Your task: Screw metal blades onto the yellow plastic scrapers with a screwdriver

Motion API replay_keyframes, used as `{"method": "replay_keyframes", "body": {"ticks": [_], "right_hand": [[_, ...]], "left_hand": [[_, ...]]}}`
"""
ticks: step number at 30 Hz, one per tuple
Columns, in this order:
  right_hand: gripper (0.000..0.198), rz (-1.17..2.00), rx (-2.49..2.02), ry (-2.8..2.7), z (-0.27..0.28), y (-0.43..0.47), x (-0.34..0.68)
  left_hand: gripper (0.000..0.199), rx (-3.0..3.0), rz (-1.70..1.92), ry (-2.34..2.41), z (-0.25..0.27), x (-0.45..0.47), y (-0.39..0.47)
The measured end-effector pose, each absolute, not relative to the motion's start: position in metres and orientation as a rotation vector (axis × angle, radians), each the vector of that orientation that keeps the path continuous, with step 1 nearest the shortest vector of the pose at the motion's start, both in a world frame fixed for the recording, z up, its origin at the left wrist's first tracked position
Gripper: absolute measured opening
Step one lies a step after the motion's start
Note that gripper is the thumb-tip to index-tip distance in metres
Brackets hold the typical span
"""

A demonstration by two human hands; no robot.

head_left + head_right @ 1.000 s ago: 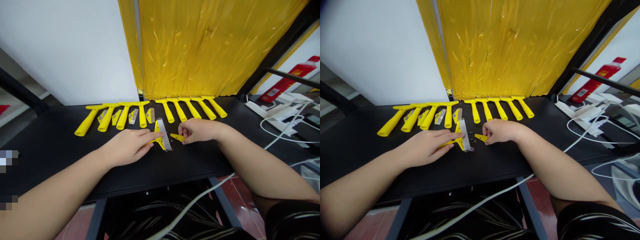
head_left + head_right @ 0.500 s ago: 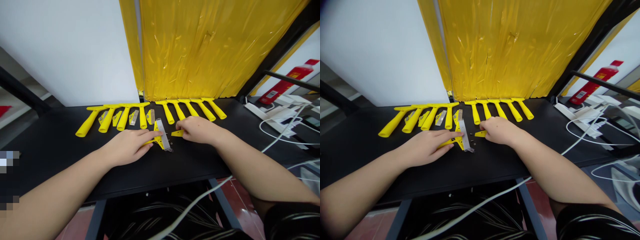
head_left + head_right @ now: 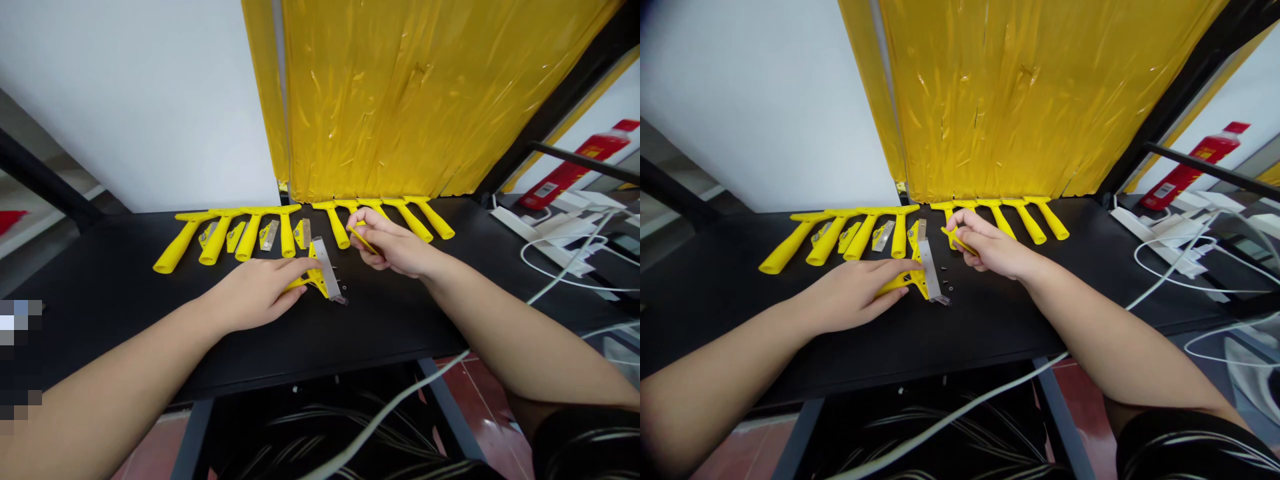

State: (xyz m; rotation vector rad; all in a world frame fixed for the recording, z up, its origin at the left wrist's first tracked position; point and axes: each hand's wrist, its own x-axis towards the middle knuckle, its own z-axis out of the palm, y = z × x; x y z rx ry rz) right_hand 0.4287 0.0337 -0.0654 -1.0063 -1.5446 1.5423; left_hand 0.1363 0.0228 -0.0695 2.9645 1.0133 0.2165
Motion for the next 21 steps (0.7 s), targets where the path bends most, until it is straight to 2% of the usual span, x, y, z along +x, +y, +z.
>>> {"method": "replay_keyframes", "body": {"ticks": [7,15,21], "right_hand": [[0.040,1.453,-1.030,-1.705,-0.0712,0.0342,0.4315],[0.019,1.418,-0.980,-1.733,-0.0688,0.0338,0.4267],[0.020,1.327,-1.087,-1.702,-0.0742,0.0382,0.4225]], "left_hand": [[0.045,2.944,0.199,1.034,-0.0719,0.1359,0.0240],[0.045,2.945,0.180,1.054,-0.0718,0.1358,0.0234],[0.044,2.972,0.196,1.058,-0.0716,0.1370,0.0221]]}}
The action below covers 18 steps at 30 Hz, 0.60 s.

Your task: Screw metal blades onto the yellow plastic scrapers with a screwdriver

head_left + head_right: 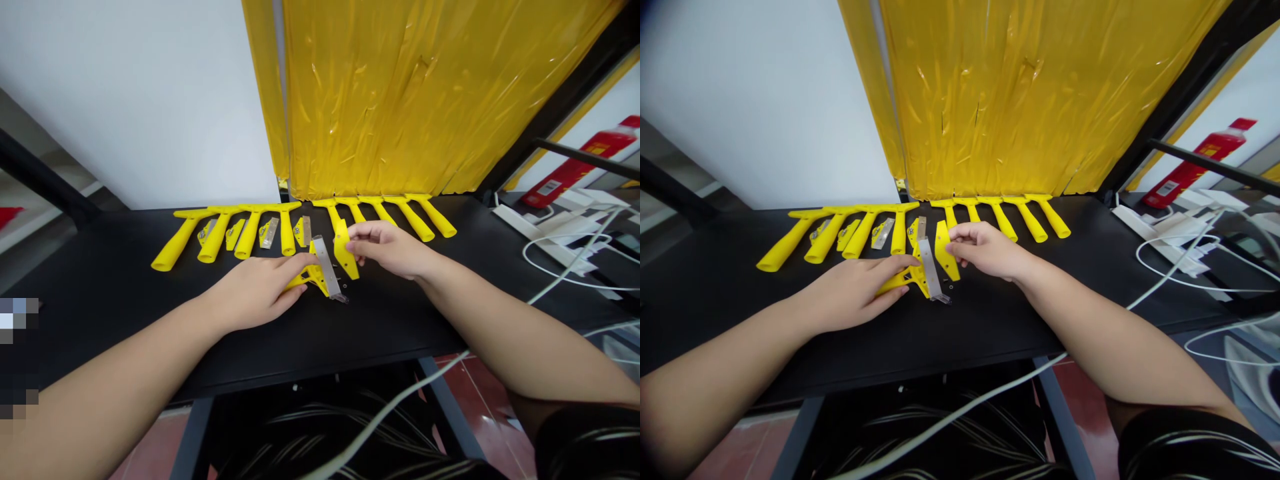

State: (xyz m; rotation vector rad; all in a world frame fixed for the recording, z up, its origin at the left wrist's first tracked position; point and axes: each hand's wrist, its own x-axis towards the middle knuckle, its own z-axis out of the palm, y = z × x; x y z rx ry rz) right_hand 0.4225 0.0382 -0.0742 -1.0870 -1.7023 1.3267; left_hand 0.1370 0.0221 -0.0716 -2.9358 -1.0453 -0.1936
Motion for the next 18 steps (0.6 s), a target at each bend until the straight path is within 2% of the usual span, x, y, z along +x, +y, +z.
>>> {"method": "replay_keyframes", "body": {"ticks": [3,7,18], "right_hand": [[0.042,1.431,-1.065,-1.558,-0.082,0.040,0.416],[0.055,1.495,-1.073,-1.506,-0.091,0.040,0.405],[0.059,1.458,-1.139,-1.540,-0.093,0.037,0.395]], "left_hand": [[0.044,-2.945,-0.190,-1.044,-0.073,0.138,0.022],[0.045,-2.949,-0.183,-1.038,-0.074,0.139,0.022],[0.042,-3.024,-0.212,-0.949,-0.076,0.140,0.023]]}}
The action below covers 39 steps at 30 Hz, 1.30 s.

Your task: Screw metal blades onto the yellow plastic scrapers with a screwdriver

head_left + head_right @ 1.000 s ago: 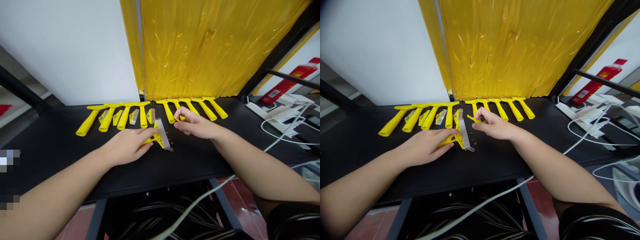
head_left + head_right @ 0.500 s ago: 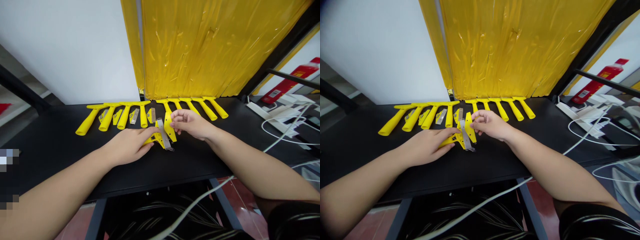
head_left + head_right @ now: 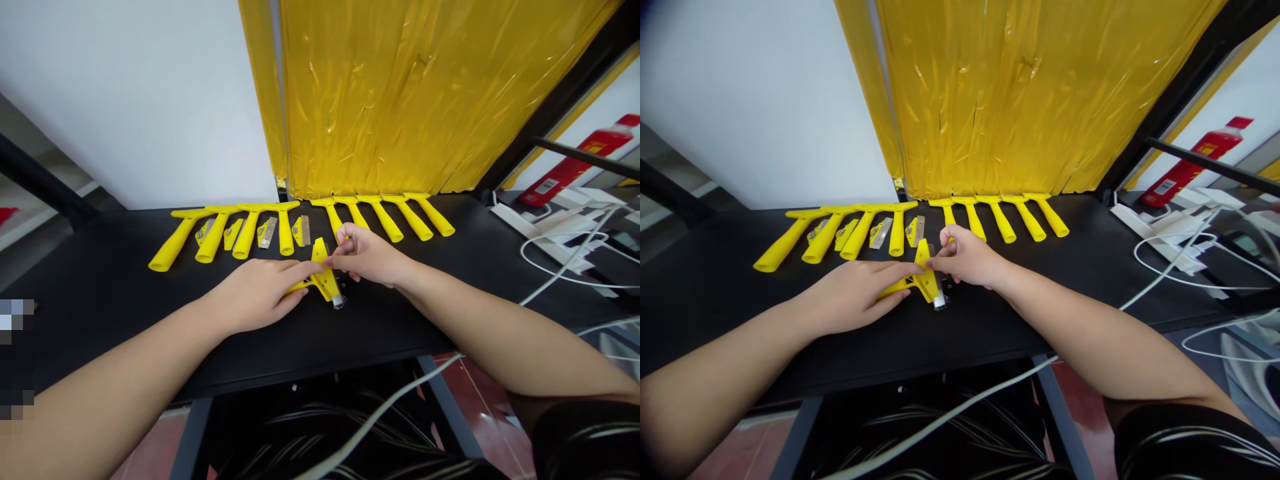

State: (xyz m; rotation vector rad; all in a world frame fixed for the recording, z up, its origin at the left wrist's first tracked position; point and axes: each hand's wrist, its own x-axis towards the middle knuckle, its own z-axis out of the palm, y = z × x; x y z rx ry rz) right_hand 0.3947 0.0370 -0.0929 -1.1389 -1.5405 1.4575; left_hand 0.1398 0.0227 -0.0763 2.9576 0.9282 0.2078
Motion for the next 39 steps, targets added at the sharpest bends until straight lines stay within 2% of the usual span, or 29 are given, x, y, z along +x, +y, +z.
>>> {"method": "replay_keyframes", "body": {"ticks": [10,14,16,19,23,28,35,39], "right_hand": [[0.042,1.305,-1.269,-1.654,-0.090,0.036,0.395],[0.023,1.068,-1.281,-1.967,-0.082,0.036,0.411],[0.018,1.060,-1.259,-2.219,-0.073,0.035,0.424],[0.022,1.134,-1.225,-2.577,-0.059,0.032,0.442],[0.033,1.065,-1.159,-2.814,-0.053,0.031,0.449],[0.035,1.035,-1.069,-2.884,-0.058,0.030,0.442],[0.011,1.024,-1.040,-2.875,-0.055,0.024,0.442],[0.003,1.162,-0.909,-2.769,-0.048,0.028,0.454]], "left_hand": [[0.042,2.889,0.205,0.902,-0.077,0.137,0.023],[0.041,2.888,0.215,0.928,-0.077,0.136,0.024],[0.041,2.891,0.209,0.955,-0.076,0.136,0.025],[0.040,2.893,0.201,0.987,-0.076,0.137,0.025],[0.041,2.894,0.186,0.977,-0.075,0.135,0.027],[0.042,2.889,0.183,0.991,-0.072,0.133,0.028],[0.040,2.848,0.201,1.002,-0.068,0.134,0.026],[0.040,2.843,0.221,1.007,-0.069,0.134,0.027]]}}
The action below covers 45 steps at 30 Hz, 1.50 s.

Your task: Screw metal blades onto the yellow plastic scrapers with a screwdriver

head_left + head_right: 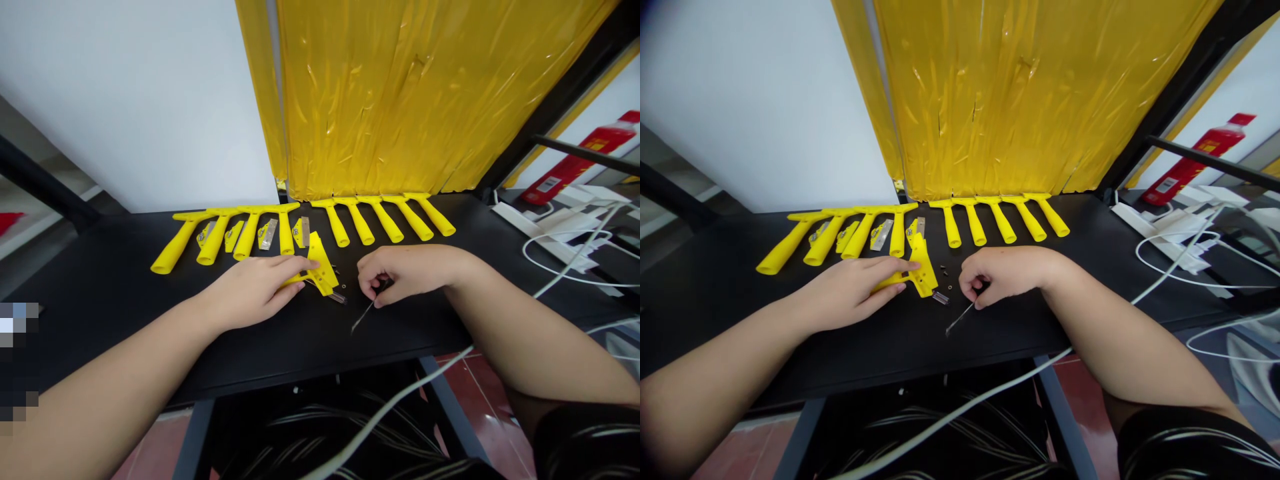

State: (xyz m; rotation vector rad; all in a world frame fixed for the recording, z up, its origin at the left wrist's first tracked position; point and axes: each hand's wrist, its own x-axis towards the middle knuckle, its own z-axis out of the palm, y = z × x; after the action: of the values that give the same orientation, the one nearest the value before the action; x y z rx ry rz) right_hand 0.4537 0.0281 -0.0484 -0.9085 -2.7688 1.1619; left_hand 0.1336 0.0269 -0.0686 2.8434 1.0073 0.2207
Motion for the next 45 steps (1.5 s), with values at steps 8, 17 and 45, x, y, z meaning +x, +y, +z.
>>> {"method": "replay_keyframes", "body": {"ticks": [8,17,45], "right_hand": [[0.022,1.345,-0.945,-1.938,-0.068,0.046,0.446],[0.030,1.588,-1.018,-1.626,-0.084,0.037,0.408],[0.031,1.587,-1.100,-1.560,-0.086,0.034,0.401]], "left_hand": [[0.038,2.867,0.274,1.013,-0.070,0.134,0.026],[0.036,2.945,0.325,0.976,-0.070,0.137,0.023],[0.041,3.091,0.455,0.834,-0.077,0.134,0.028]]}}
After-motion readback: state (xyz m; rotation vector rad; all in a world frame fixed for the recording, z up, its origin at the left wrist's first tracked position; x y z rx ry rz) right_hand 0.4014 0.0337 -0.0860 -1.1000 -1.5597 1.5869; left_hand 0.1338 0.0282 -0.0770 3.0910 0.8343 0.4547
